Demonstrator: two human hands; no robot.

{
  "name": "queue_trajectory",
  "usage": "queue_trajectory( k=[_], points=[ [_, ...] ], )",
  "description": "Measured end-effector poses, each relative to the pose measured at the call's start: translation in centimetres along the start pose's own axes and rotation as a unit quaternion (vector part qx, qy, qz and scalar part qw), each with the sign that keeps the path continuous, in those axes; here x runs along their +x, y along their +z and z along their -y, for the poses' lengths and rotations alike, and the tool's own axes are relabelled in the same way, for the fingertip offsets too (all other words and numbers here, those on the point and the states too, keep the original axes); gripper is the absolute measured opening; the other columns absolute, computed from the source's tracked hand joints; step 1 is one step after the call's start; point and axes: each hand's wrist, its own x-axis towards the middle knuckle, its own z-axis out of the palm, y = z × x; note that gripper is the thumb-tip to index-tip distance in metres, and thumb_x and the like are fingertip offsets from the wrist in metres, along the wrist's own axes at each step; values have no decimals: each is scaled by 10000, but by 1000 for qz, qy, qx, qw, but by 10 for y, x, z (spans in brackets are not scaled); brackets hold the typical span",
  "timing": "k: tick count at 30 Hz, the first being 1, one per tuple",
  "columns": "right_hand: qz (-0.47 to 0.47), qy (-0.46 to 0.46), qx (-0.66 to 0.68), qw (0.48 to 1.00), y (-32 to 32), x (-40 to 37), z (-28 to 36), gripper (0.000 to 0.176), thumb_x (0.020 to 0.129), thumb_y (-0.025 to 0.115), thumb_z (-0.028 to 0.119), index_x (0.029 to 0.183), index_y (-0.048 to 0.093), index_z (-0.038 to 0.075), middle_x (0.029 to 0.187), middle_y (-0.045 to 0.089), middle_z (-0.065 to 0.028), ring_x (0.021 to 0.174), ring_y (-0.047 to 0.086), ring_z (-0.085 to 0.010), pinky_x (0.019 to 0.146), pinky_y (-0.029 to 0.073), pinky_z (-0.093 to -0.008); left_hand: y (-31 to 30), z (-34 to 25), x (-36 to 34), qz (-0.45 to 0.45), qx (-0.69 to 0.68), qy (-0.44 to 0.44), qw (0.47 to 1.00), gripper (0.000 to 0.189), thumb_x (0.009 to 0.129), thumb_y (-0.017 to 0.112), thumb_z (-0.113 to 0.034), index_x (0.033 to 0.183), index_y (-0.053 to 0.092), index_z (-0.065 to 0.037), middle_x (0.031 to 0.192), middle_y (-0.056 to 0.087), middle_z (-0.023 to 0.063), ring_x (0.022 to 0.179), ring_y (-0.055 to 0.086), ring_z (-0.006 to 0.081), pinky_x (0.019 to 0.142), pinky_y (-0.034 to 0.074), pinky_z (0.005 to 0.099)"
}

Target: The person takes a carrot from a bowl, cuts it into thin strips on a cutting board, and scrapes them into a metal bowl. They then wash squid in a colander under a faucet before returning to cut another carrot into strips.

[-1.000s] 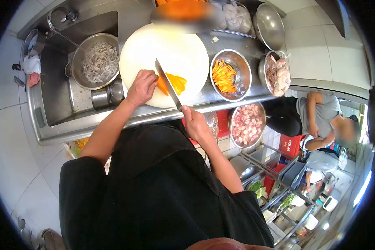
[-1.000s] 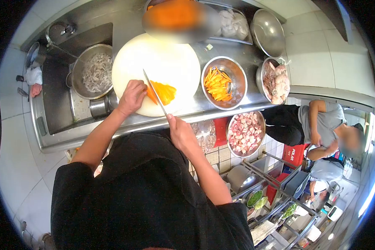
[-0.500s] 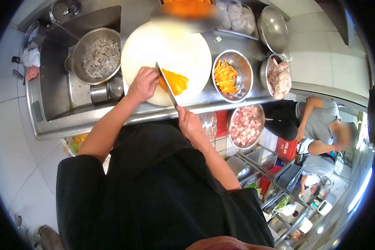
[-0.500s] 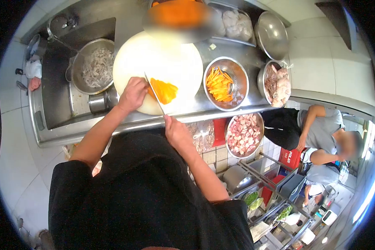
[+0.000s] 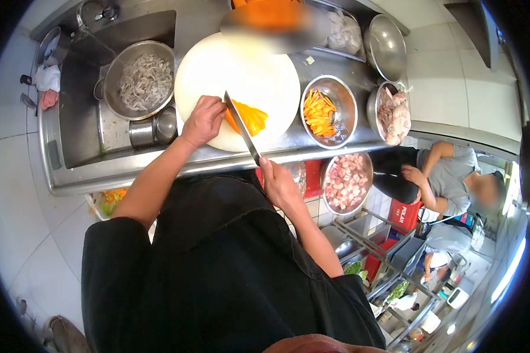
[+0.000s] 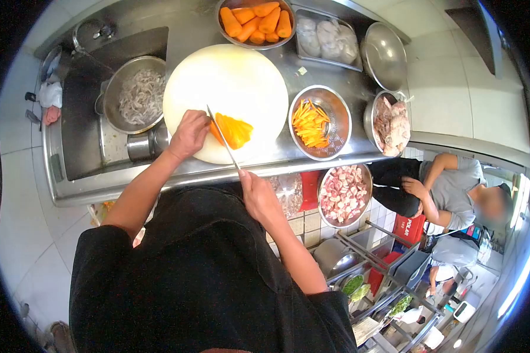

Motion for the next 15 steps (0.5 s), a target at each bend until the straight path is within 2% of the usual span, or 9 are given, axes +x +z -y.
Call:
queue_trajectory(
  k=[1,4,10,13,15],
  points=[
    [12,5,-7,1000,0,-2,-1,651,1112,343,519,1121,667,-45,938,677,-338,981,657,-512,882,478,-535,-1,0,0,0,-1,-3,1000,212,872,679,-11,1082,682,12,1097,644,166,1081,587,375,964,492,428],
    [20,17,-14,1000,-3,-8,4,599,1120,349,456,1177,675,-44,1111,646,-391,1153,578,-552,978,446,-592,0,-2,0,0,-5,-6,1000,209,869,683,-13,1077,681,10,1101,645,164,1082,587,377,968,490,433],
    [-28,-42,5,999,33,30,-20,606,1120,343,453,1169,687,-42,1095,650,-387,1124,589,-558,985,450,-603,1,1,1,3,7,-17,1000,182,866,698,-20,1046,675,-2,1102,650,151,1089,588,373,971,488,444],
    [-20,-24,-5,1000,30,30,-19,616,1119,339,464,1170,686,-42,1097,650,-387,1124,589,-560,987,451,-594,3,-1,-3,-16,-9,-29,999,167,865,702,-25,1029,673,-7,1089,656,141,1084,596,363,967,489,442],
    [-7,-16,-1,1000,25,30,-15,624,1118,339,479,1203,671,-42,1121,653,-383,1148,587,-556,994,457,-555,3,1,-4,-24,-12,-25,999,160,865,705,-30,1020,675,-10,1076,661,136,1076,604,355,963,490,439]
  ],
)
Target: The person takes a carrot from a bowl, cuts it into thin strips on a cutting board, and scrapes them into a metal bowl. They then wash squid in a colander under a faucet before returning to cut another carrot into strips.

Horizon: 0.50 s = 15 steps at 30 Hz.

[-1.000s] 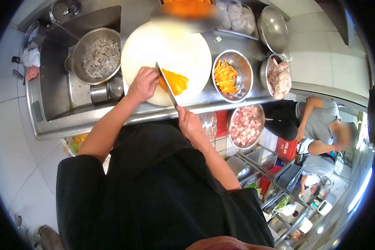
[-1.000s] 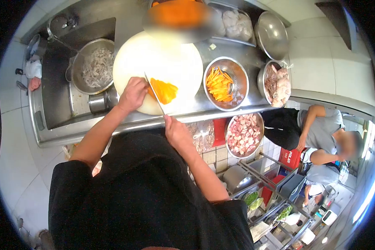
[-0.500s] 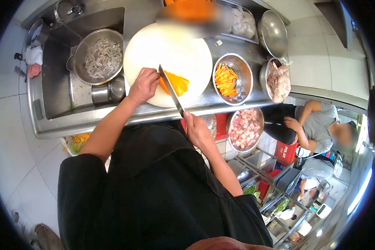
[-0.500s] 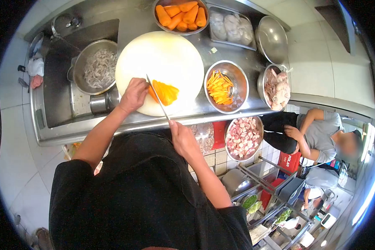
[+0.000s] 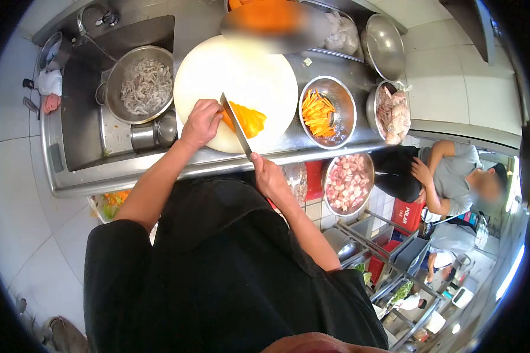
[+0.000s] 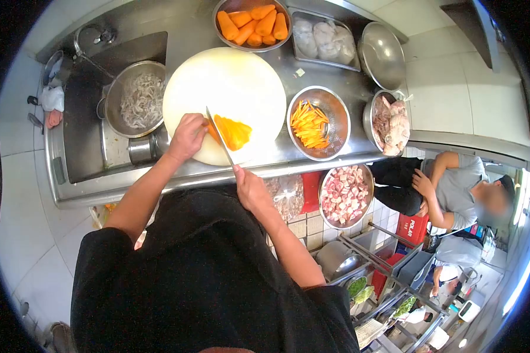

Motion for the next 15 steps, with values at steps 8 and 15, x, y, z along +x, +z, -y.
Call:
queue_trajectory(
  k=[8,15],
  points=[
    [-1,1,4,1000,-26,-24,23,608,1120,348,467,1153,669,-48,1089,648,-388,1134,573,-566,956,446,-592,1,4,0,5,41,15,999,161,861,699,-44,1021,691,-29,1076,675,118,1066,625,328,918,459,424],
    [16,2,-17,1000,-16,-18,10,588,1120,345,447,1147,679,-35,1068,653,-387,1107,586,-567,958,453,-603,0,1,1,7,34,16,999,177,858,699,-37,1034,687,-20,1087,674,120,1073,621,334,937,468,429]
  ],
)
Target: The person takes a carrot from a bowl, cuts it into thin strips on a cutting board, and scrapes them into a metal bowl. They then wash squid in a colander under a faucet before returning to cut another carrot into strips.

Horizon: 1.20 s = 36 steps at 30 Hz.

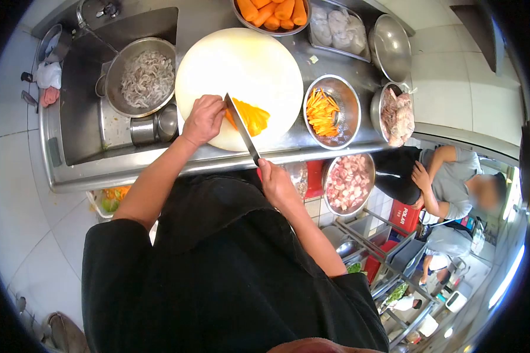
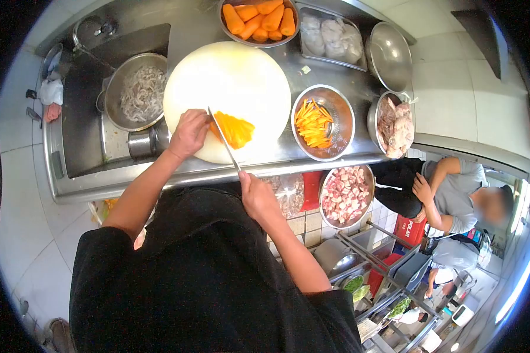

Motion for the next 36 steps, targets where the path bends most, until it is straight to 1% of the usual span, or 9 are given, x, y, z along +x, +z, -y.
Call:
queue_trajectory(
  k=[6,10,13,16,19,22,25,30,36],
  points=[
    [-35,-26,-6,999,24,22,-10,606,1121,328,448,1173,685,-38,1058,665,-379,1086,604,-566,962,466,-604,0,0,0,-25,-47,-42,998,118,851,709,-12,965,682,0,1019,684,141,1010,644,353,914,522,426],
    [-24,-42,16,999,10,22,-9,611,1118,342,460,1196,681,-43,1076,665,-377,1109,598,-564,977,465,-595,1,-1,1,-50,-46,-27,997,85,855,703,3,938,683,7,982,686,151,975,658,356,886,537,426],
    [-8,-6,5,1000,-10,8,15,617,1116,355,471,1186,679,-50,1071,666,-377,1112,594,-566,974,460,-593,1,-1,2,-44,-39,-14,998,88,857,696,12,944,683,13,985,684,155,976,658,358,883,540,425],
    [-20,-20,24,999,-12,-6,14,615,1117,361,468,1179,673,-58,1067,669,-373,1104,597,-564,961,457,-595,2,1,2,-47,-32,-6,998,91,857,694,16,947,681,16,997,682,158,990,655,357,888,537,423],
    [20,16,-1,1000,-15,-11,8,610,1119,357,459,1174,668,-62,1062,672,-367,1087,603,-561,945,461,-593,1,1,2,-35,-37,-10,999,88,858,690,18,946,679,16,1010,678,162,1000,649,359,892,533,425],
    [10,8,-11,1000,-11,-12,2,608,1121,352,453,1162,670,-64,1060,672,-366,1086,605,-559,947,464,-596,1,0,1,-29,-38,-17,999,87,860,688,18,946,678,13,1014,676,163,1001,645,362,894,530,429],
    [-21,-52,-24,998,15,16,-17,606,1121,346,455,1159,679,-50,1068,669,-372,1096,605,-559,961,463,-604,2,-1,-1,-35,-40,-23,998,87,860,693,16,945,679,10,1000,678,160,986,647,362,888,530,429],
    [-3,-11,-13,1000,14,24,-10,623,1120,324,470,1186,686,-33,1096,664,-376,1115,598,-559,987,457,-605,2,-1,-2,-59,-60,-59,995,74,859,707,3,929,682,2,974,685,156,960,664,354,867,539,424],
    [-2,5,-10,1000,-6,10,10,637,1113,329,496,1222,673,-29,1123,657,-380,1150,582,-558,992,447,-595,5,4,-2,-66,-42,-24,997,71,860,707,9,927,686,3,983,691,154,970,669,354,869,543,425]
  ],
)
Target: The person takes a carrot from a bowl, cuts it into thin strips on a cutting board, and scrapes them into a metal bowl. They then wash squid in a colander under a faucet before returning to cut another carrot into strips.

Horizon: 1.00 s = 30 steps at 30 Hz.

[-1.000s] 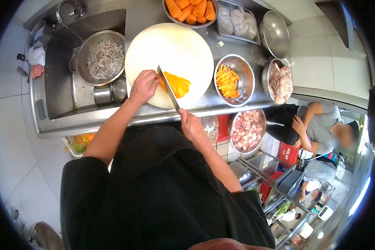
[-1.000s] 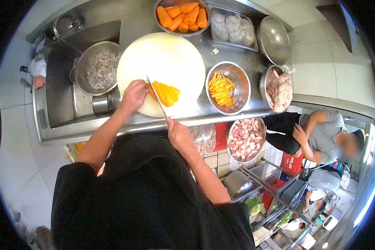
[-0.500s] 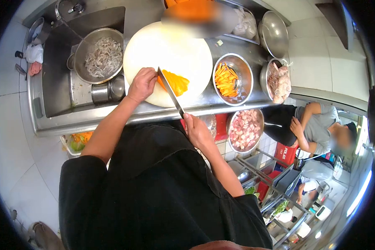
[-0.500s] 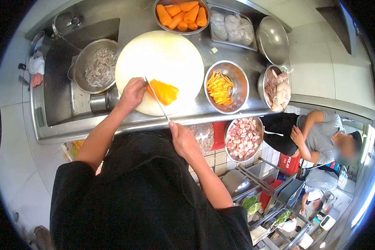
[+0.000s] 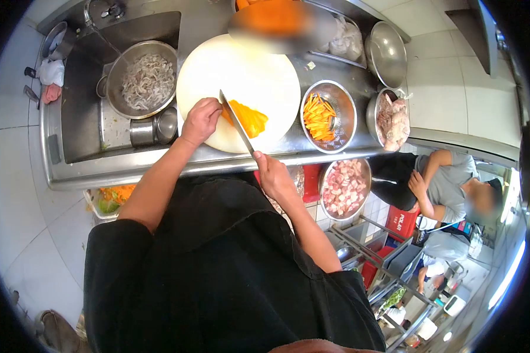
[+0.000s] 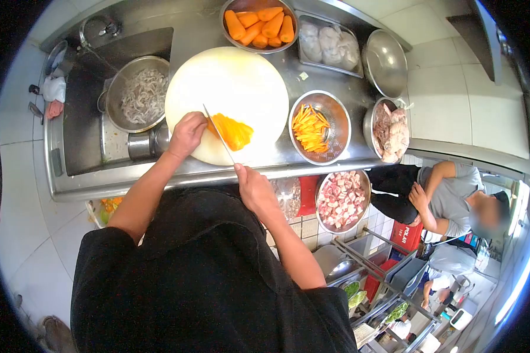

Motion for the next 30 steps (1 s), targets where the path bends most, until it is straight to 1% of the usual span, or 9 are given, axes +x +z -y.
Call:
queue_trajectory(
  k=[3,7,10,13,16,18,22,27,30],
  points=[
    [15,5,0,1000,-13,-11,9,615,1113,337,489,1233,671,-14,1126,660,-372,1150,582,-556,979,447,-592,0,-1,1,0,6,0,1000,72,861,702,12,931,688,3,990,692,152,970,668,353,869,543,424],
    [35,4,-10,999,-14,-14,2,584,1115,345,471,1235,674,3,1116,667,-361,1133,593,-552,967,453,-597,0,-2,2,5,11,-2,1000,70,865,700,9,933,688,2,997,693,147,967,668,349,869,541,422],
    [14,-8,-39,999,-5,-12,-6,582,1116,347,461,1219,680,-5,1101,670,-361,1115,600,-553,959,461,-602,0,-3,1,3,11,-4,1000,66,868,700,3,933,688,1,992,696,143,963,669,348,870,541,419],
    [-2,-38,-51,998,13,10,-20,596,1116,343,467,1209,686,-11,1092,673,-360,1104,606,-554,963,465,-603,1,-3,-2,1,9,-7,1000,60,874,699,-4,934,690,-2,984,703,138,959,675,343,865,545,414],
    [-3,-12,-21,1000,12,13,-21,623,1115,333,485,1214,685,-19,1121,668,-363,1133,599,-549,988,460,-587,-1,-3,-2,-4,8,-24,1000,51,880,697,-10,930,694,-5,982,712,132,955,680,338,858,549,410],
    [13,-15,-5,1000,6,15,-22,638,1113,328,500,1229,679,-21,1144,663,-363,1157,591,-546,1008,453,-576,0,-5,-2,-11,9,-39,999,46,884,696,-15,929,697,-7,985,717,129,956,684,335,853,552,409],
    [51,19,12,998,-9,11,-11,661,1111,324,519,1246,668,-29,1176,653,-368,1192,577,-544,1033,441,-560,0,0,-1,-4,15,-22,1000,47,881,698,-19,926,707,-8,996,722,128,966,684,336,880,545,409],
    [43,22,13,999,-19,-5,2,659,1111,324,516,1258,658,-32,1165,654,-373,1183,581,-547,1023,442,-569,2,-1,-1,7,40,-22,999,50,875,700,-29,919,714,-9,1006,730,126,979,687,330,905,536,411],
    [31,12,12,999,-17,-8,-2,656,1112,322,515,1261,654,-32,1158,655,-374,1179,582,-547,1014,442,-577,2,-1,1,9,57,-3,998,48,873,701,-34,914,715,-12,1007,734,119,987,689,323,897,539,409]
  ],
)
